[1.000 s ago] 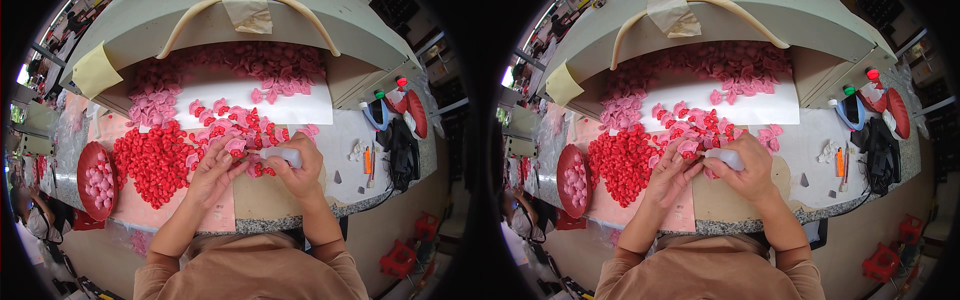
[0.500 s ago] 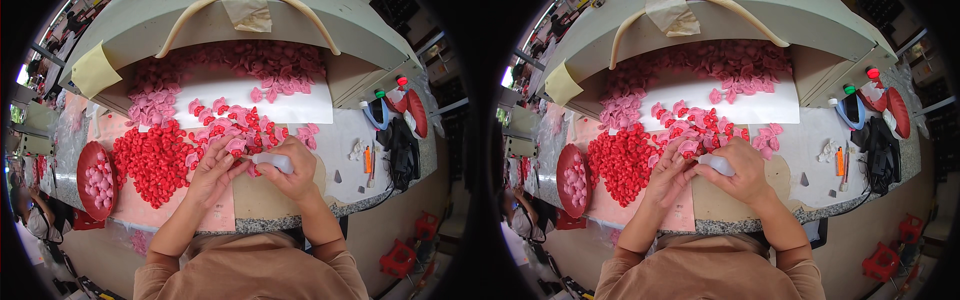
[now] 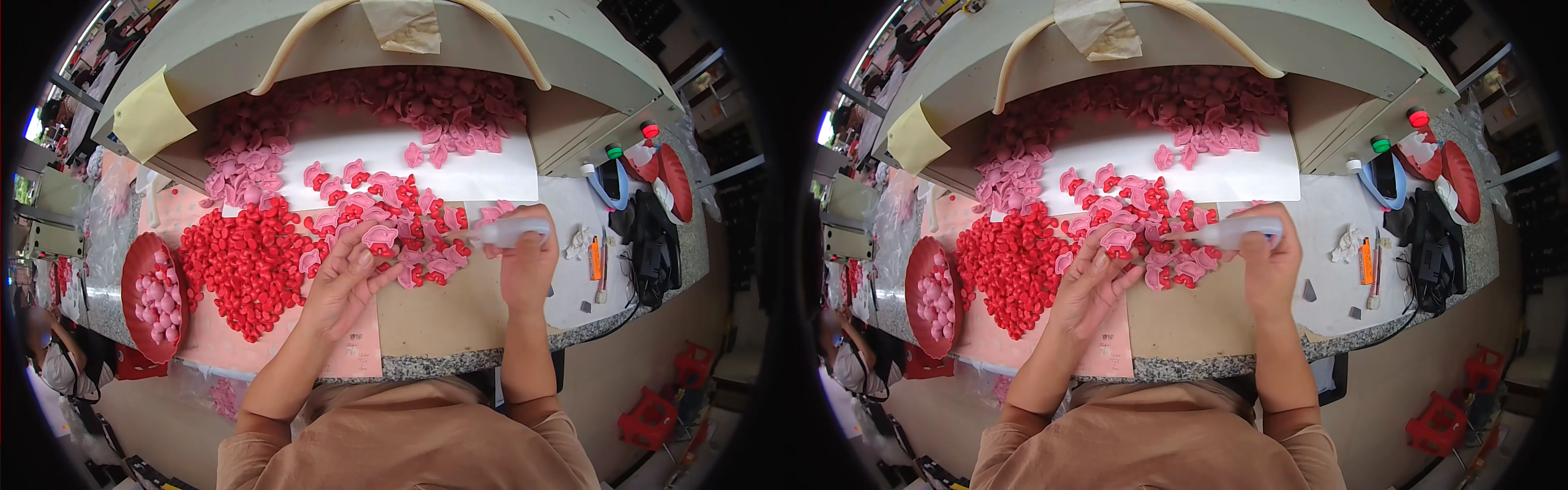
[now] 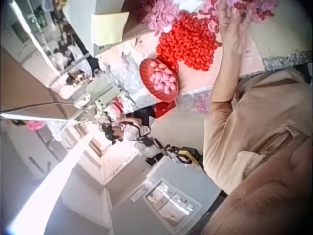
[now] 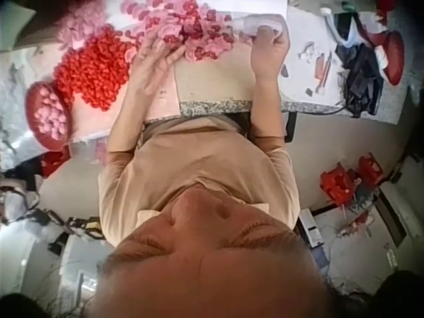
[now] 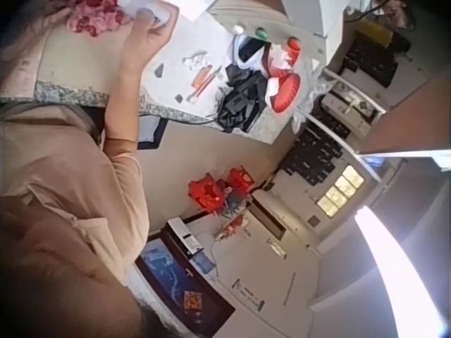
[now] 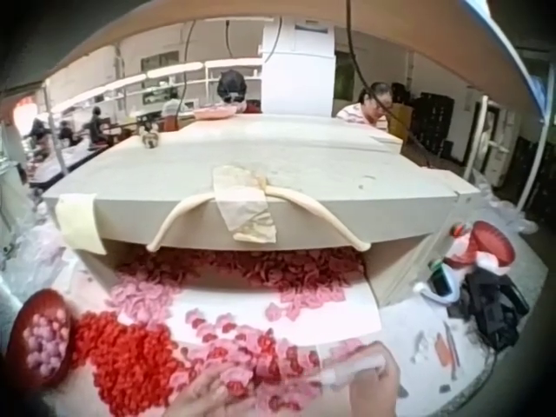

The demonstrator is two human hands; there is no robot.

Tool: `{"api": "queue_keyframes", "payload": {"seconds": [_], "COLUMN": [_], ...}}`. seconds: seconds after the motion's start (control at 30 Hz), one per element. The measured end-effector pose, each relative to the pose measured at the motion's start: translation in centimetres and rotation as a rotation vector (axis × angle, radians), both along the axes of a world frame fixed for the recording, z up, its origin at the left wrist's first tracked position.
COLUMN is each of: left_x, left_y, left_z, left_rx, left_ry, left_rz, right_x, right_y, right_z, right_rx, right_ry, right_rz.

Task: Applying glue to small pink components and joining them together on a workbench.

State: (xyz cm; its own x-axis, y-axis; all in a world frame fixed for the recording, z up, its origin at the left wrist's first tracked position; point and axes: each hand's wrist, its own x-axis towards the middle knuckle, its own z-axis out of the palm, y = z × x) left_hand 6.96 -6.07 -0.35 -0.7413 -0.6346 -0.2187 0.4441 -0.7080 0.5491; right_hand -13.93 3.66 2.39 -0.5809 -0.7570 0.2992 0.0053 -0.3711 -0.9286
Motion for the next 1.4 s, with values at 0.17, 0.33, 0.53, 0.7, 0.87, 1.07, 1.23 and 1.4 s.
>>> {"api": "queue_keyframes", "payload": {"seconds": [0.17, 0.33, 0.53, 0.7, 0.87, 1.07, 1.23, 1.4], "left_x": [0.6, 0.9, 0.8, 0.6, 0.6, 0.2, 0.3, 0.1], "left_y": [0.2, 0.3, 0.2, 0.3, 1.0, 1.6, 1.8, 2.0], "left_z": [0.5, 0.4, -0.1, -0.1, -0.3, 0.0, 0.0, 0.0], "left_rx": [0.019, 0.043, 0.025, 0.077, 0.106, 0.079, 0.057, 0.093], "left_ry": [0.038, 0.050, 0.114, 0.087, 0.046, 0.055, 0.063, 0.022], "left_rz": [0.010, -0.018, -0.026, -0.018, -0.087, -0.193, -0.225, -0.236], "right_x": [-3.0, -4.1, -2.3, -1.5, -1.3, -0.3, 0.3, 2.3], "right_y": [3.9, 6.5, 3.8, 4.0, 4.7, 4.3, 4.5, 4.4], "right_z": [-0.8, -2.0, -1.2, -1.1, -0.9, -1.3, -1.6, 0.8], "right_rx": [0.084, 0.345, 0.579, 0.642, 0.711, 0.721, 0.737, 0.640], "right_ry": [-0.083, -0.011, 0.898, 0.860, 0.813, 0.891, 0.857, 0.638], "right_rz": [-0.039, -0.070, 0.019, 0.046, 0.015, -0.066, -0.137, -0.094]}}
